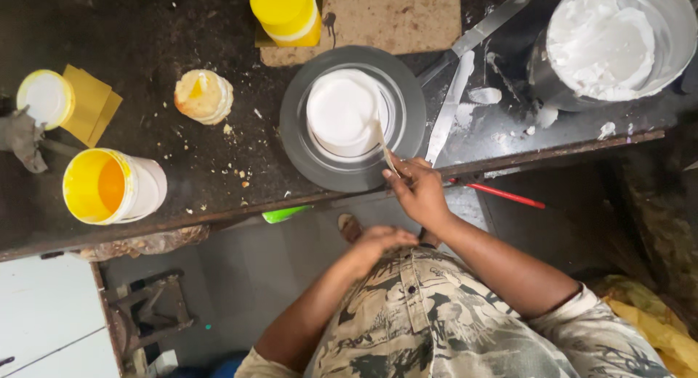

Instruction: The person uses a metal spatula to spread a white paste onto a rotating cylindrical object. They then pour a yellow liquid onto the white layer and spread it evenly with the spatula. Finally, they place a yellow lid on the container.

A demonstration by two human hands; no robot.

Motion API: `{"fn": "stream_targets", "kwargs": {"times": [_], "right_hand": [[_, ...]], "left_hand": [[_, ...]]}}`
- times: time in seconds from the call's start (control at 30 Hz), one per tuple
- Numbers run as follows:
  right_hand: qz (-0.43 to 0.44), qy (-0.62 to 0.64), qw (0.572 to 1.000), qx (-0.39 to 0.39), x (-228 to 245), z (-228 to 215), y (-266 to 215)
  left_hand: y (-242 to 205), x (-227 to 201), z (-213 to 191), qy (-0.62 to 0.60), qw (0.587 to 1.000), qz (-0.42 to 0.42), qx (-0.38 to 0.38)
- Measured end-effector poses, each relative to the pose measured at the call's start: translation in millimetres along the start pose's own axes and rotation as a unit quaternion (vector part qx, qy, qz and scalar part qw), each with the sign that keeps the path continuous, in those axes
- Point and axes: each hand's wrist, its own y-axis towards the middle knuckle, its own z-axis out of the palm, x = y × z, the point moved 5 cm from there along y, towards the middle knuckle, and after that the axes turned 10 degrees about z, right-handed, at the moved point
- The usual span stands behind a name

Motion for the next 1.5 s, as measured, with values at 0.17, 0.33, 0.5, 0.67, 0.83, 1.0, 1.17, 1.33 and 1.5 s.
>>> {"fn": "stream_targets", "kwargs": {"times": [0.17,0.33,0.5,0.67,0.83,1.0,1.17,1.33,1.5], "right_hand": [[-0.103,0.016,0.995,0.005,7,4,-5],[-0.012,0.014,1.000,0.023,1,8,-4],[0.007,0.000,1.000,0.024,3,8,-8],[-0.062,-0.019,0.998,0.018,9,6,-6],[-0.057,-0.022,0.998,0.020,5,8,-12],[-0.048,-0.018,0.999,0.018,5,9,-8],[-0.001,-0.031,0.999,0.035,1,9,-12],[-0.038,-0.018,0.999,0.031,2,12,-15],[-0.016,-0.026,0.999,0.036,-12,3,-29]], "left_hand": [[64,-12,-91,-0.218,0.962,0.125,-0.102],[13,0,-34,0.132,0.980,0.077,0.129],[21,-57,-66,-0.110,0.978,0.065,-0.167],[-27,-13,13,0.111,0.932,0.023,0.344],[46,-48,-88,-0.234,0.951,0.130,-0.155],[-10,-25,3,0.079,0.960,0.016,0.269],[30,-82,-57,-0.196,0.971,0.129,-0.056],[-4,-20,-4,0.006,0.950,-0.007,0.311],[54,-23,-89,-0.337,0.935,0.108,-0.009]]}}
